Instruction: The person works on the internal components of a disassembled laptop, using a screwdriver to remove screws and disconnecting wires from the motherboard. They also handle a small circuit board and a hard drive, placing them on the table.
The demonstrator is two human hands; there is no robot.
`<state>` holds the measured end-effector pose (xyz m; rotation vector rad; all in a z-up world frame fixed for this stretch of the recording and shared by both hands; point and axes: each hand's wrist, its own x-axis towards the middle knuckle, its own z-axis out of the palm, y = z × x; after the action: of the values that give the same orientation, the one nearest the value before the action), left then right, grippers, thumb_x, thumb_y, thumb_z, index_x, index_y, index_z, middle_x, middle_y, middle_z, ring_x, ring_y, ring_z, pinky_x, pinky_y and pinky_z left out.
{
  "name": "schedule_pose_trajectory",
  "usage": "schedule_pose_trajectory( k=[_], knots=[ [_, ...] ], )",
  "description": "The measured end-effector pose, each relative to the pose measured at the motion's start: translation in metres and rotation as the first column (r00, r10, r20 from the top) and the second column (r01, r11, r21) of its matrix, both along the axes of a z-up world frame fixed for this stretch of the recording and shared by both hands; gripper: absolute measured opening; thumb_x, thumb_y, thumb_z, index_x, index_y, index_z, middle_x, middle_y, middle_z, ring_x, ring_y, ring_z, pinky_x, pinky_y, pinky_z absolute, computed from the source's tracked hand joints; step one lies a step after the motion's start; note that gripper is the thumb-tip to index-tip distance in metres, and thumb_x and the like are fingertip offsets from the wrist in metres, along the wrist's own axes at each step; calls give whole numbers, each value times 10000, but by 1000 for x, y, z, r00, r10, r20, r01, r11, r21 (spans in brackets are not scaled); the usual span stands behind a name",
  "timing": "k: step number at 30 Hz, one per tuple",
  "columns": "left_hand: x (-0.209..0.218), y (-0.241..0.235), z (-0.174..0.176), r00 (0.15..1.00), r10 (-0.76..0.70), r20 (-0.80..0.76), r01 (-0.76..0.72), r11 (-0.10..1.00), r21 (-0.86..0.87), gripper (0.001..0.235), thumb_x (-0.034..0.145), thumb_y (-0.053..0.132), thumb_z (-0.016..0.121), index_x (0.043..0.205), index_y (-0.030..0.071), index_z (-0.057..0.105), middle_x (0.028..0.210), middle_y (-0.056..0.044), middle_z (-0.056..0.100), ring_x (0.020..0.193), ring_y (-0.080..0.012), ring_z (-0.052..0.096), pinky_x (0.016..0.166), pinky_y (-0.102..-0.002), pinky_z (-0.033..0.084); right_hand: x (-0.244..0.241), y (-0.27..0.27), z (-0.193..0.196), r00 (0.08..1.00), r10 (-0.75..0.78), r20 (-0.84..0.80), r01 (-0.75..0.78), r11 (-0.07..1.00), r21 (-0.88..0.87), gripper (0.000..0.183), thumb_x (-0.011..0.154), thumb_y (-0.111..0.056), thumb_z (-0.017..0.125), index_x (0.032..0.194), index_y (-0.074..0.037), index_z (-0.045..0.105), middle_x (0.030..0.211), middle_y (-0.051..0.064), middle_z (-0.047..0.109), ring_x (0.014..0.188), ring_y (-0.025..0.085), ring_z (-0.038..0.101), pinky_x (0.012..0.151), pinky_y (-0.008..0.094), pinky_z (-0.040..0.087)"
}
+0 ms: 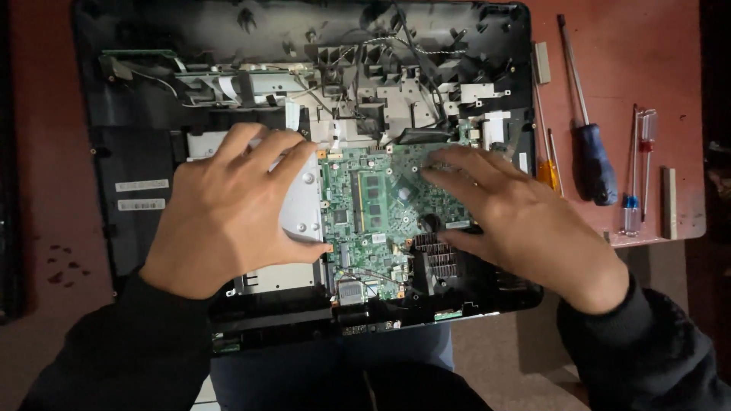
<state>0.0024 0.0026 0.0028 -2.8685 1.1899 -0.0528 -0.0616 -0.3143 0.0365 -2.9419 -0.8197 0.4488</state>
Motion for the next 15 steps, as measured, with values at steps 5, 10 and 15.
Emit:
schedule_pose_trajectory(
  k=[5,10,15],
  knots=[
    [-1,0,1,1000,-10,30,11,998,-57,1096,659,947,722,1417,163,615,1398,29,624,1266,-230,550,502,-409,661,7,37,5,987,24,159,-67,960,272,454,997,-260,761,1386,-36,691,1336,208,745,1162,300,765,984,413,662],
    [1,-10,13,990,43,-138,-40,999,23,1172,675,964,704,1520,193,453,1505,-10,502,1343,-275,456,699,-508,620,9,46,-16,988,-8,157,-31,970,241,548,955,-289,806,1388,-1,632,1337,146,604,1059,331,722,905,506,628],
    [-5,-11,-10,988,14,-154,-22,998,-52,1032,808,816,669,1578,169,439,1538,-67,503,1385,-331,451,978,-584,519,14,48,-16,998,-67,16,60,954,294,659,880,-347,872,1403,-26,632,1367,183,636,1115,356,725,933,528,629]
  ],
)
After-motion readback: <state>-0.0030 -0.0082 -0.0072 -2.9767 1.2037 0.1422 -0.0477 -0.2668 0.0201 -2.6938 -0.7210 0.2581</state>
